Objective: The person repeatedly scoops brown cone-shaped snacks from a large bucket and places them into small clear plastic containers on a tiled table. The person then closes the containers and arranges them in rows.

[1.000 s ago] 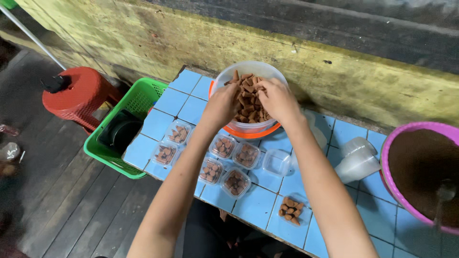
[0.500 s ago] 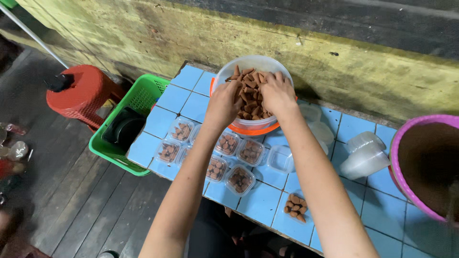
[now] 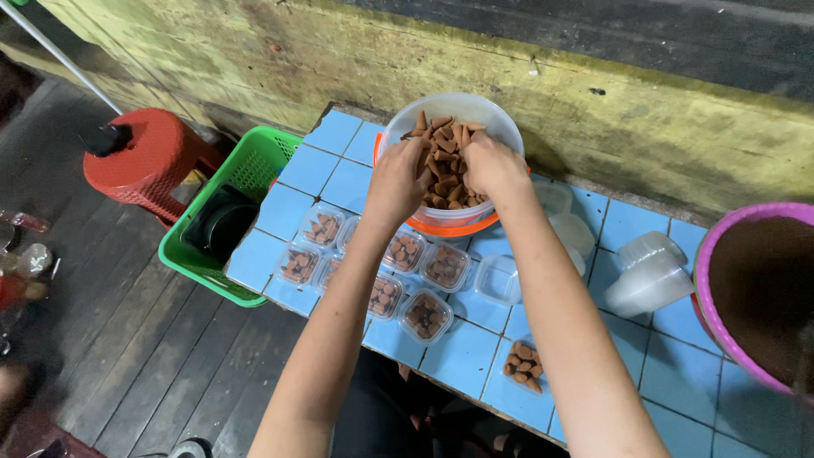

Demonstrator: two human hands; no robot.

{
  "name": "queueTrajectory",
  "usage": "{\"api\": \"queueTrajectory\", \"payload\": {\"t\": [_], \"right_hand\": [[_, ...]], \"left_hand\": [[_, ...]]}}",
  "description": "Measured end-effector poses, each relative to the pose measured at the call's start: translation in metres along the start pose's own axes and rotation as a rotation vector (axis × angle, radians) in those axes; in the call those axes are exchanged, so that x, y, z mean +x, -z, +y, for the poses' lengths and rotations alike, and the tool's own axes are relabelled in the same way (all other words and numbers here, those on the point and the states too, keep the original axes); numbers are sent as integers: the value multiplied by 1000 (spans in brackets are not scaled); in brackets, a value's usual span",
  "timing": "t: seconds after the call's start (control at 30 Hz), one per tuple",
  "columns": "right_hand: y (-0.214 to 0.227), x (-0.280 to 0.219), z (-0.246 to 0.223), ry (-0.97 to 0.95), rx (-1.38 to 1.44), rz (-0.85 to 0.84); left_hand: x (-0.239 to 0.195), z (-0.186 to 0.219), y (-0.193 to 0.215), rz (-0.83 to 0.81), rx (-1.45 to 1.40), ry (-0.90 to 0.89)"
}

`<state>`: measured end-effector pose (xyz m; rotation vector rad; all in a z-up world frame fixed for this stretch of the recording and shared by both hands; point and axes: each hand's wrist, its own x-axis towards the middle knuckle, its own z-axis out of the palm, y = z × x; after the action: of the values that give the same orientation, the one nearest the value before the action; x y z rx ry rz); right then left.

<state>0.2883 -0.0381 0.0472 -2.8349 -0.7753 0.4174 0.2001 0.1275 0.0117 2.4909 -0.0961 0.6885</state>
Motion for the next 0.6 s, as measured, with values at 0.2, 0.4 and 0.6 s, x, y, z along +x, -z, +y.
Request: {"api": "queueTrajectory", "payload": {"t": [0.2,0.4,0.6], "right_hand": [[31,-31,-22,100,33,96],[15,-24,-11,133,53,138],[39,-34,-28,25,-9,-82]], "left_hand": [[0,-4,-4,40,-3,-12],[-1,3,-2,39,8,-3],[-1,4,-3,44,2,29]]}}
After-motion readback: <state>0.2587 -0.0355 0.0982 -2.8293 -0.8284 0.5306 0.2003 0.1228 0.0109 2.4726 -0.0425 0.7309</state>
